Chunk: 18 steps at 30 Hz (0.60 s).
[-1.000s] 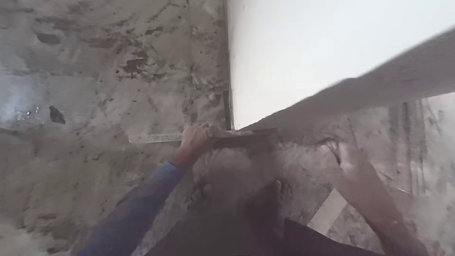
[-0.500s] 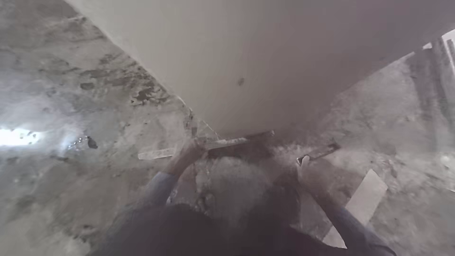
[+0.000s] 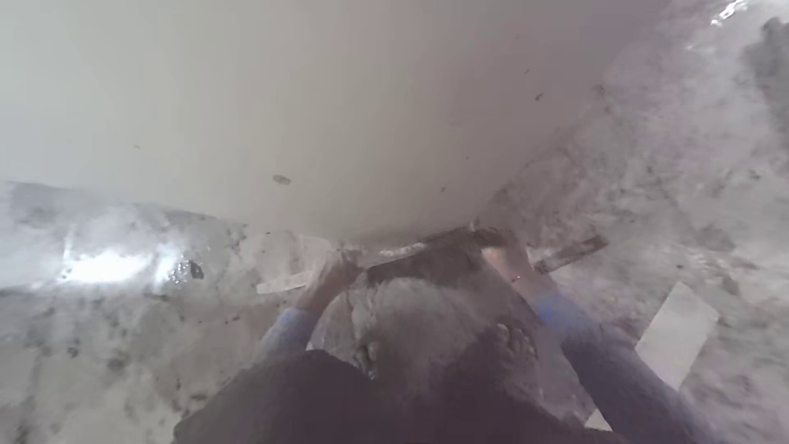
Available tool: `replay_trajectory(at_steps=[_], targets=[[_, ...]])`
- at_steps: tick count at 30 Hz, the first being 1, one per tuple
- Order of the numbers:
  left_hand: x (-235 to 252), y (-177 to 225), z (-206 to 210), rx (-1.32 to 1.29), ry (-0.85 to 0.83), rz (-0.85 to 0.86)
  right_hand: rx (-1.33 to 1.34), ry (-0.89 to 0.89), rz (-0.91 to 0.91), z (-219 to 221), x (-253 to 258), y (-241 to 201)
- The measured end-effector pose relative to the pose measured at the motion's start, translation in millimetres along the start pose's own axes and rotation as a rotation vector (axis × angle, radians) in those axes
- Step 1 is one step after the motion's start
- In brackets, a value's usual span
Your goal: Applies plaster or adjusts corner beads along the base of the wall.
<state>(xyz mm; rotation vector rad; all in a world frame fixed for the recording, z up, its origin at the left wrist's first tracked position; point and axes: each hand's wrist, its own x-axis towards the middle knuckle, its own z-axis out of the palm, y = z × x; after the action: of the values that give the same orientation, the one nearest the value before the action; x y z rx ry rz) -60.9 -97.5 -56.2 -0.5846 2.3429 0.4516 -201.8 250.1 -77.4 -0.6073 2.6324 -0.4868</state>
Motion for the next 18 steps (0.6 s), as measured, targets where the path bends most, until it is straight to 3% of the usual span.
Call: replay_trajectory(at_steps=[3, 11, 16, 18], targets=[[2.0, -2.4, 2.6, 0.091, 0.01, 0.026, -0.036, 0.187, -0.091, 14.3, -3.3, 10.4], [-4.6, 10.0, -3.2, 0.159, -0.03, 0.032, 0.028, 0.462, -0.177, 30.4, -4.4, 12.5], [-2.9, 8.2, -0.2, 0.154, -0.028, 0.017, 0.06, 0.431, -0.128, 28.7, -5.1, 7.6], [-4.0, 5.3, 1.1, 0.051, -0.026, -0.001, 0.114, 0.301, -0.071, 25.8, -4.7, 6.1]])
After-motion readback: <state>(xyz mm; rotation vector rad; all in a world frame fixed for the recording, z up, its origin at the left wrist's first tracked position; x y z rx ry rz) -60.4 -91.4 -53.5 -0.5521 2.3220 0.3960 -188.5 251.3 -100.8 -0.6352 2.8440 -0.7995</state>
